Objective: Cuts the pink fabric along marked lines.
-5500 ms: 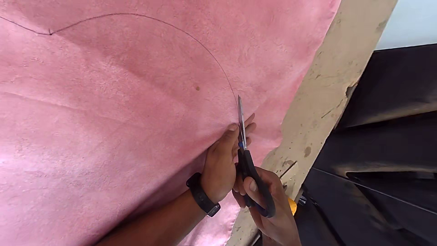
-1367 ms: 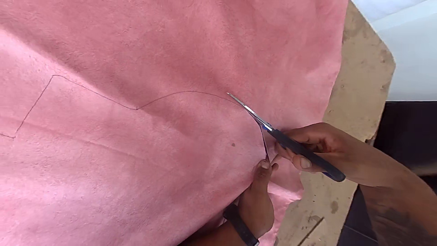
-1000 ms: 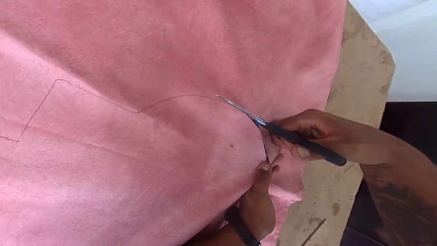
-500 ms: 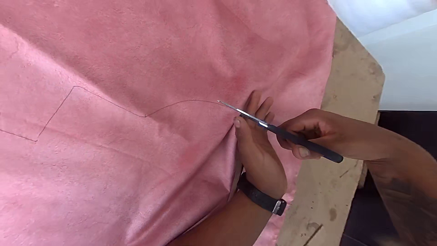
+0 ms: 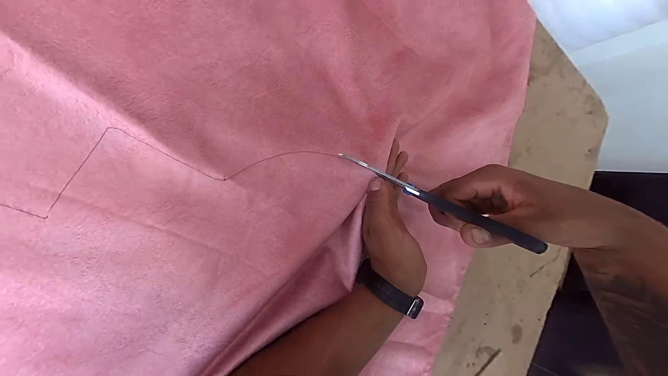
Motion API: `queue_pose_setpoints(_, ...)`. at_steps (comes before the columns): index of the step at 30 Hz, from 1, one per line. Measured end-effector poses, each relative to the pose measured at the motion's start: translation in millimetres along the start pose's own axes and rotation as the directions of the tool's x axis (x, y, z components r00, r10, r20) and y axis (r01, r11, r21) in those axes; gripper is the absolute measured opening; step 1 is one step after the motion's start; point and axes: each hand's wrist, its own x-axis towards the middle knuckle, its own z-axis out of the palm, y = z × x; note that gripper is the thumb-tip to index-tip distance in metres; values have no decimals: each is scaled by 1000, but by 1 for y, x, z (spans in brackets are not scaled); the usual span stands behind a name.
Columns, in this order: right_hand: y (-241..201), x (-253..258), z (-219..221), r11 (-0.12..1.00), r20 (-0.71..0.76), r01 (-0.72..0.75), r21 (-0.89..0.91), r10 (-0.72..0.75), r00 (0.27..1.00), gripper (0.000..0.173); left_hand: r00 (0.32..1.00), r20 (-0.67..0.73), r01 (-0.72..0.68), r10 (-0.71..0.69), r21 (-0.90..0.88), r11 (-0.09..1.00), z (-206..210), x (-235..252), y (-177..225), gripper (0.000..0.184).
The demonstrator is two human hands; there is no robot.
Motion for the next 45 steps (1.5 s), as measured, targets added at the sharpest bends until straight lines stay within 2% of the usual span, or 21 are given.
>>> queue_pose_setpoints(6, -6, 15, -1, 999, 63, 15, 45, -17, 998, 45, 1000, -19, -7, 7, -1, 1000, 1, 1, 2, 65)
queue_pose_setpoints(10, -8, 15, -1, 999, 65, -19, 42, 16, 998, 41, 1000, -20, -8, 7, -20, 1000, 1, 1, 0, 65)
queue_pose_setpoints(15, -13, 19, -7, 999, 52, -12, -35, 14, 999, 35, 1000, -24, 5, -5, 9, 1000, 1, -1, 0, 67)
queue_pose_setpoints(21, -31, 30, -24, 994, 129, -42, -100, 54, 990, 41, 999, -21, 30, -29, 30, 999, 2, -2, 1, 67)
queue_pose_setpoints(26, -41, 36, -32, 995, 158, -47, -85, 60, 986, 35, 995, -87, 57, -56, 2, 998, 3, -2, 2, 64)
queue_pose_setpoints(31, -42, 43, -40, 994, 192, 10, -109, 11, 981, 35, 995, -58, 87, -87, 11, 996, 2, -2, 5, 67)
queue_pose_setpoints(36, -49, 57, -41, 990, 262, 29, -141, 9, 965, 41, 990, -111, 91, -83, 64, 994, 2, -5, 1, 65)
queue_pose_setpoints(40, -54, 61, -43, 991, 243, 22, -129, 10, 970, 34, 987, -126, 109, -101, 58, 992, 2, -4, 2, 65)
queue_pose_setpoints(45, -59, 70, -49, 981, 266, 87, -172, -39, 963, 34, 989, -112, 107, -102, 43, 993, 2, -4, 3, 67)
